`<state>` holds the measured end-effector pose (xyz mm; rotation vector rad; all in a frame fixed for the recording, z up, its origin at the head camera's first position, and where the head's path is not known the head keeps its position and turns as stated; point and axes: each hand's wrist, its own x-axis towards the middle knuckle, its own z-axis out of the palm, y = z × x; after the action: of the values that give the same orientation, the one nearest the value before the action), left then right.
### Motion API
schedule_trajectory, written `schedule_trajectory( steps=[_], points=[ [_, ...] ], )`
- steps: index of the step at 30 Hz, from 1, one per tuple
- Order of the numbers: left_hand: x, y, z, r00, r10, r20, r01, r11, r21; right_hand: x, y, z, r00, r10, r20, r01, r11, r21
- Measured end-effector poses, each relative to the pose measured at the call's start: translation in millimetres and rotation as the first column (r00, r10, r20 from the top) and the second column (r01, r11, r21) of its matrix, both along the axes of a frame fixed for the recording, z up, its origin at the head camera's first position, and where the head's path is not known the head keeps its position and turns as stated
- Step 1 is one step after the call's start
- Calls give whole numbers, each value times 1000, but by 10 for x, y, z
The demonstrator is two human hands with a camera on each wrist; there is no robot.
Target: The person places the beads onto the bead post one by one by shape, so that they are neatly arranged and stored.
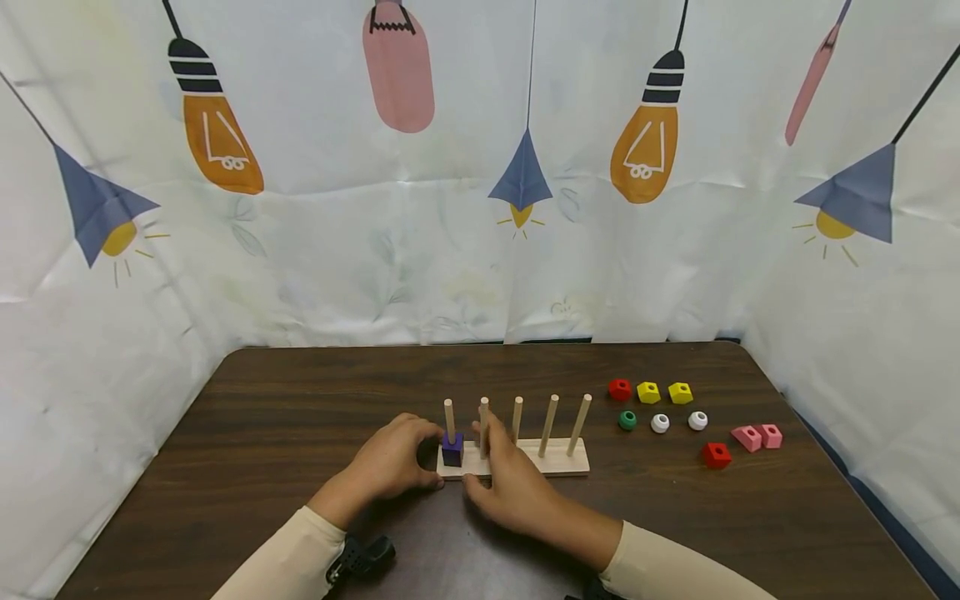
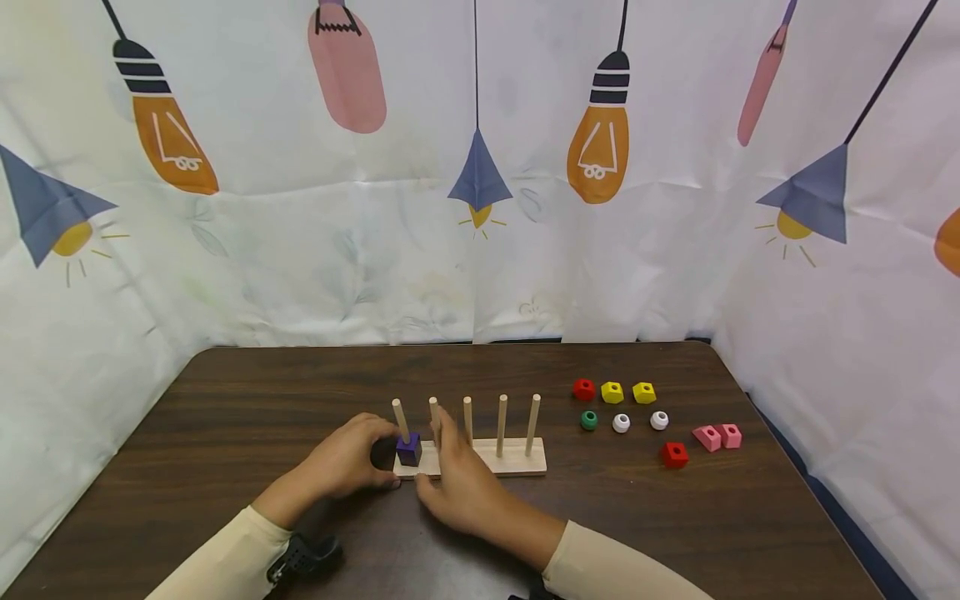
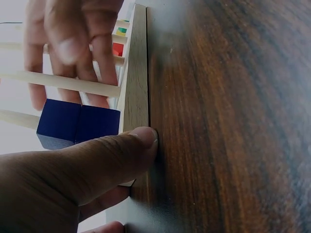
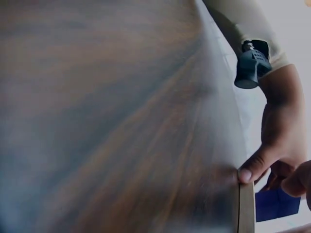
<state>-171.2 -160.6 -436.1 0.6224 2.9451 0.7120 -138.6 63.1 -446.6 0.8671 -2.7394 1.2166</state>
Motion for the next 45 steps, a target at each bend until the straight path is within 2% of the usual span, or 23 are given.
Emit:
schedule_trajectory(
  steps=[5, 12, 19, 22, 27, 30, 37, 41, 45],
  points=[
    [-2, -12, 1, 1000, 2, -11, -2, 1000, -9, 57, 141, 15, 999, 32, 23, -34, 994, 104],
    [-12, -19, -5, 1000, 7, -6, -7, 1000, -7, 97, 396, 23, 996, 73, 55, -78, 991, 106],
    [-27, -22, -29, 1000, -13, -17, 13, 1000, -14, 135, 707, 18, 996, 84, -18, -79, 976, 203],
    [-28, -21, -32, 1000, -18, -20, 17, 1000, -12, 144, 855, 16, 993, 105, -61, -89, 973, 213],
    [-28, -18, -30, 1000, -18, -24, 17, 1000, -14, 147, 1112, 27, 990, 113, -83, -93, 972, 216],
    [-24, -14, -25, 1000, -13, -24, 13, 1000, -13, 146, 1259, 28, 991, 90, -102, -67, 975, 214],
    [-2, -19, -5, 1000, -9, -22, 9, 1000, -9, 145, 1580, -46, 977, 17, -211, 28, 978, 208],
    [-2, -20, -18, 1000, -2, -11, 1, 1000, -12, 151, 1765, -77, 974, -60, -218, 114, 964, 241],
    [-1, -17, -23, 1000, -4, -7, 3, 1000, -15, 160, 1958, -65, 961, -161, -224, 220, 938, 268]
  ],
)
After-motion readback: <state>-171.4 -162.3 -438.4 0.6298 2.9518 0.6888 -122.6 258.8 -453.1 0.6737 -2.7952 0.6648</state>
